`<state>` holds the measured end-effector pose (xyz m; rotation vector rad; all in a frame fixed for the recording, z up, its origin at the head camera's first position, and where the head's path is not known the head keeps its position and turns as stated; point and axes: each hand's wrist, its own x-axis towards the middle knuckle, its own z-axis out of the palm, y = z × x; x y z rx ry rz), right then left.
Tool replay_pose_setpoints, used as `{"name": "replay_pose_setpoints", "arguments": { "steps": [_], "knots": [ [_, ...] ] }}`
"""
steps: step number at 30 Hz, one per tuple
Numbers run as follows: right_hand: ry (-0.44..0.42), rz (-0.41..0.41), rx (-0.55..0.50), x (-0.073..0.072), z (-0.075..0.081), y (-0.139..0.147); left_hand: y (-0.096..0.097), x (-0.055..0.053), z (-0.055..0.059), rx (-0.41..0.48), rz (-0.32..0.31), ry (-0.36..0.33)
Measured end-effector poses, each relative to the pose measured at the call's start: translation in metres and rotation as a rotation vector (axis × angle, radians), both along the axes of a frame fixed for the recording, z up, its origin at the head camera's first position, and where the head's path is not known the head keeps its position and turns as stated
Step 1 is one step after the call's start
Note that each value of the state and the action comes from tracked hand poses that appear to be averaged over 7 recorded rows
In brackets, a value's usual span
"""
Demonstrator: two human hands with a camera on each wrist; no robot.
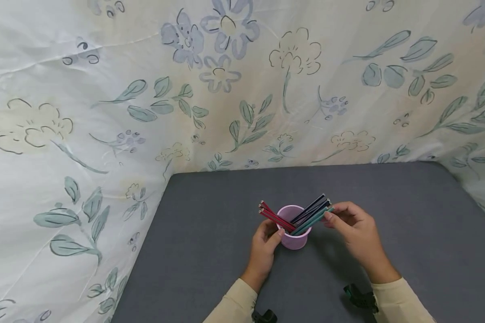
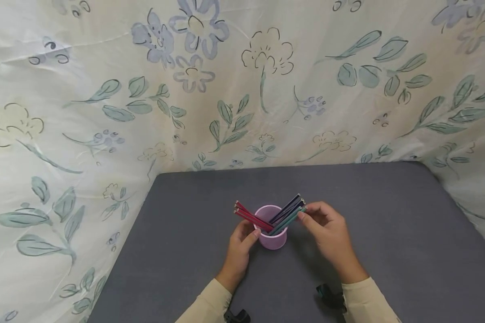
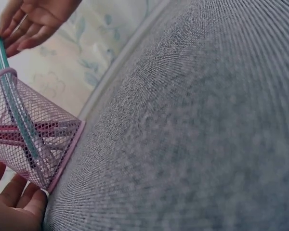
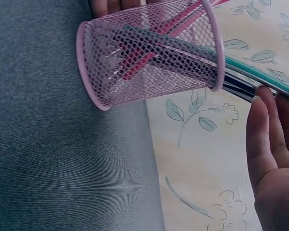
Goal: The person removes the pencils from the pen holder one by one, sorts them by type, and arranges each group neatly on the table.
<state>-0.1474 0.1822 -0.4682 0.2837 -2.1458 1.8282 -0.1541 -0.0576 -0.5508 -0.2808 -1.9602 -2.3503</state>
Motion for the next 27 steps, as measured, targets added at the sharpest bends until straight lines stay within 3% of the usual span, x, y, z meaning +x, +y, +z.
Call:
{"name": "replay_pose_setpoints", "arguments": {
  "steps": [13,21,27],
  "knots": [
    [0.018,0.043,-0.308,0.002,0.007,0.01,-0.001,0.001,-0.007,-0.006,0.001,0.019],
    [0.088,0.074,-0.47,0.003,0.013,0.016,-0.003,0.002,-0.011,0.006,-0.007,0.037],
    [0.17,0.142,-0.551,0.003,0.018,0.024,-0.004,0.001,-0.013,0.006,-0.016,0.045]
  ]
}}
